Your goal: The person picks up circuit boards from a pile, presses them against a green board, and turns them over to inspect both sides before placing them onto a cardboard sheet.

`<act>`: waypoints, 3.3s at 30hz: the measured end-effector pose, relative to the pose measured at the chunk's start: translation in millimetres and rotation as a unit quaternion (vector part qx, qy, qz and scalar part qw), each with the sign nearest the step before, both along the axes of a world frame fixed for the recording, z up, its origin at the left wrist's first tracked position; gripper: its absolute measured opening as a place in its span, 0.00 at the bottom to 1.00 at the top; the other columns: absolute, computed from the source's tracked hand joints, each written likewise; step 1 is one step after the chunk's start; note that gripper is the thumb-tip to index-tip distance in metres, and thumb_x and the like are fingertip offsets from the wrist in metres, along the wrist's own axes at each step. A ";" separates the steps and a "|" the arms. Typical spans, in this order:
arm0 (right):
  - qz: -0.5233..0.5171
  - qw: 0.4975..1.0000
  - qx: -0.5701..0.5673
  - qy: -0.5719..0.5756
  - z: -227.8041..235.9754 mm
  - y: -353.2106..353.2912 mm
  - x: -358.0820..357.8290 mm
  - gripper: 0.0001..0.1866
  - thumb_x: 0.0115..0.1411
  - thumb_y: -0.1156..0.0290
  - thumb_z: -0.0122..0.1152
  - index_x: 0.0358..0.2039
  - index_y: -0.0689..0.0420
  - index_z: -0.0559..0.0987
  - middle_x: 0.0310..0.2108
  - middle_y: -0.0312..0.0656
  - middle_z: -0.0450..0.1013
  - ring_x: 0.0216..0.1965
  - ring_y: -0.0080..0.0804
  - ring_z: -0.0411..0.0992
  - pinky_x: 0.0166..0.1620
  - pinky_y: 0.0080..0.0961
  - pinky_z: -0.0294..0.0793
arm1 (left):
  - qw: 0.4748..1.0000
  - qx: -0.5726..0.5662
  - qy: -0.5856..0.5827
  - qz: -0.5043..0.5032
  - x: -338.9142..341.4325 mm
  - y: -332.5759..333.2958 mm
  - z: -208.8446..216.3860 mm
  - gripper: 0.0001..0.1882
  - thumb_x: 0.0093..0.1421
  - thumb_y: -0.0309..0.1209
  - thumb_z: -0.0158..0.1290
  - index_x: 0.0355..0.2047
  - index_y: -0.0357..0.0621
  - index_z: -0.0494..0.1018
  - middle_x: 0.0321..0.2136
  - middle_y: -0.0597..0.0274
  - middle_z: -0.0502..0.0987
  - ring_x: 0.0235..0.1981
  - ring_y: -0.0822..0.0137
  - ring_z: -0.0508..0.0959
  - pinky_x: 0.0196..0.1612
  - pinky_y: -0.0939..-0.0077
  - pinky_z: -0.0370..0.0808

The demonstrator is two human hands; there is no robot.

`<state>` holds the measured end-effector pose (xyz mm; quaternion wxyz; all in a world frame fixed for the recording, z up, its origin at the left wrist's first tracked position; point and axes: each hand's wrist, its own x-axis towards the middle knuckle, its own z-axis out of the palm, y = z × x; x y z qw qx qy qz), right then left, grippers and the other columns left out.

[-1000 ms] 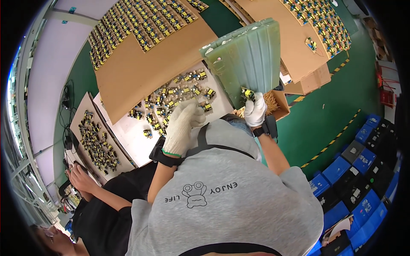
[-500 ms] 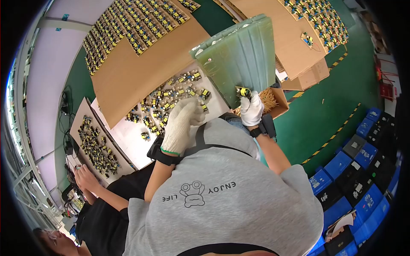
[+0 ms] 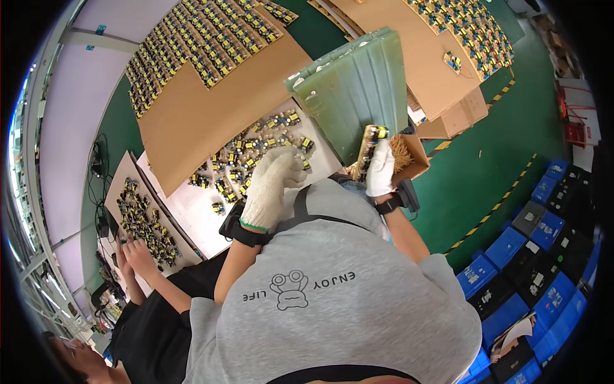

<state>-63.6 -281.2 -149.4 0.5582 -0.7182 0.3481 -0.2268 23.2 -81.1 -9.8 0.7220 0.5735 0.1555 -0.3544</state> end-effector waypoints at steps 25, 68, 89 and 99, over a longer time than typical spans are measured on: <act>-0.177 0.979 0.099 -0.006 40.0 -53.7 -31.0 0.14 0.44 0.85 0.58 0.34 0.62 0.73 0.30 0.32 0.73 0.29 0.17 0.67 0.35 0.18 0.68 | 0.995 -0.018 -0.004 -0.100 3.7 -21.7 -4.9 0.18 0.60 0.38 0.48 0.44 0.36 0.67 0.29 0.65 0.70 0.28 0.75 0.69 0.33 0.83 0.68; 0.408 0.331 0.819 -0.230 158.1 34.5 73.6 0.22 0.54 0.43 0.57 0.28 0.49 0.65 0.15 0.25 0.58 0.12 0.16 0.56 0.21 0.18 0.57 | 0.997 -0.031 -0.061 0.025 -24.3 24.5 15.3 0.22 0.63 0.42 0.46 0.49 0.36 0.66 0.35 0.60 0.73 0.33 0.72 0.73 0.37 0.79 0.70; 0.406 0.307 0.815 -0.276 154.8 38.2 95.9 0.29 0.51 0.41 0.62 0.33 0.53 0.64 0.18 0.32 0.65 0.09 0.18 0.61 0.13 0.14 0.55 | 0.995 -0.033 -0.015 0.096 -21.5 33.5 12.2 0.23 0.61 0.39 0.49 0.50 0.34 0.64 0.35 0.59 0.73 0.32 0.72 0.73 0.37 0.79 0.71; 0.477 0.261 0.785 -0.296 153.0 40.8 100.4 0.33 0.45 0.29 0.57 0.29 0.48 0.66 0.12 0.24 0.63 0.08 0.17 0.59 0.16 0.15 0.55 | 0.996 -0.019 -0.025 0.086 -21.0 34.2 9.4 0.24 0.61 0.39 0.50 0.51 0.34 0.64 0.34 0.59 0.73 0.32 0.72 0.73 0.38 0.79 0.71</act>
